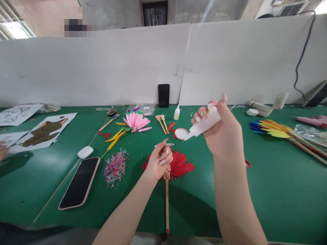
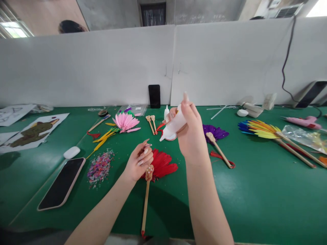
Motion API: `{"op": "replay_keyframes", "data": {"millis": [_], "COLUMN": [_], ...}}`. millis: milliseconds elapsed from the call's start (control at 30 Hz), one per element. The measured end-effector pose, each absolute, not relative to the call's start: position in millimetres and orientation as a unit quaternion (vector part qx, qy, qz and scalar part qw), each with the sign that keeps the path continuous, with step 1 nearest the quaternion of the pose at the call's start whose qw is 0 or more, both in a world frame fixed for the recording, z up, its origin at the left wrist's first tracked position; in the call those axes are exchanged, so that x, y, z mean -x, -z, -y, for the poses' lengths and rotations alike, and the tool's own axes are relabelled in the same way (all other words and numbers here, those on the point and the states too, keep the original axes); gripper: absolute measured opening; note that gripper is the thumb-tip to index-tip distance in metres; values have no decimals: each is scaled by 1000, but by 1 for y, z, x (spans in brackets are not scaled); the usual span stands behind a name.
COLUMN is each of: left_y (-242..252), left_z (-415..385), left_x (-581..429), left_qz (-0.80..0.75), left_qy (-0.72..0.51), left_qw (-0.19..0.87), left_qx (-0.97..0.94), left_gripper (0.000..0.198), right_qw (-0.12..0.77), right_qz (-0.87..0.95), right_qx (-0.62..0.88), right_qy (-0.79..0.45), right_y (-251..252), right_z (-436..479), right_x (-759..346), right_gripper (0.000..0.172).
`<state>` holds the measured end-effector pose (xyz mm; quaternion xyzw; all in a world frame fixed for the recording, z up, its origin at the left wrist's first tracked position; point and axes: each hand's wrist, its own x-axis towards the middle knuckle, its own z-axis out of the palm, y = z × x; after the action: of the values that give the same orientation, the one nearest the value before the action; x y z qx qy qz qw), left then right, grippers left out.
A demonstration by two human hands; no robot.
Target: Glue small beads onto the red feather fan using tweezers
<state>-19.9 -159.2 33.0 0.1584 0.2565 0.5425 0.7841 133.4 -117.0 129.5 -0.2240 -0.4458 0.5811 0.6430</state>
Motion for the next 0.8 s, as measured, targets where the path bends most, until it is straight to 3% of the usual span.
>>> {"op": "replay_keyframes", "data": {"millis": [233,633,800], "left_y": [-31,-45,-51], "left_z": [158,180,182], "left_x": [18,0,0], "left_qz": [-256,-210,-184], "left_qy": [-542,-550,-536], "left_qw": [785,799,820], "left_qx": [-153,-123,-78], "left_gripper": [48,45,51], "right_qw": [660,594,565], "right_qz": [420,451,449], "right_qx": [207,5,-11], "right_qy": [-588,-666,-692], "right_y": [-134,-137,-134], "right_z": [120,123,117], "right_x": [-130,-132,-137], "right_gripper": [50,56,57]}}
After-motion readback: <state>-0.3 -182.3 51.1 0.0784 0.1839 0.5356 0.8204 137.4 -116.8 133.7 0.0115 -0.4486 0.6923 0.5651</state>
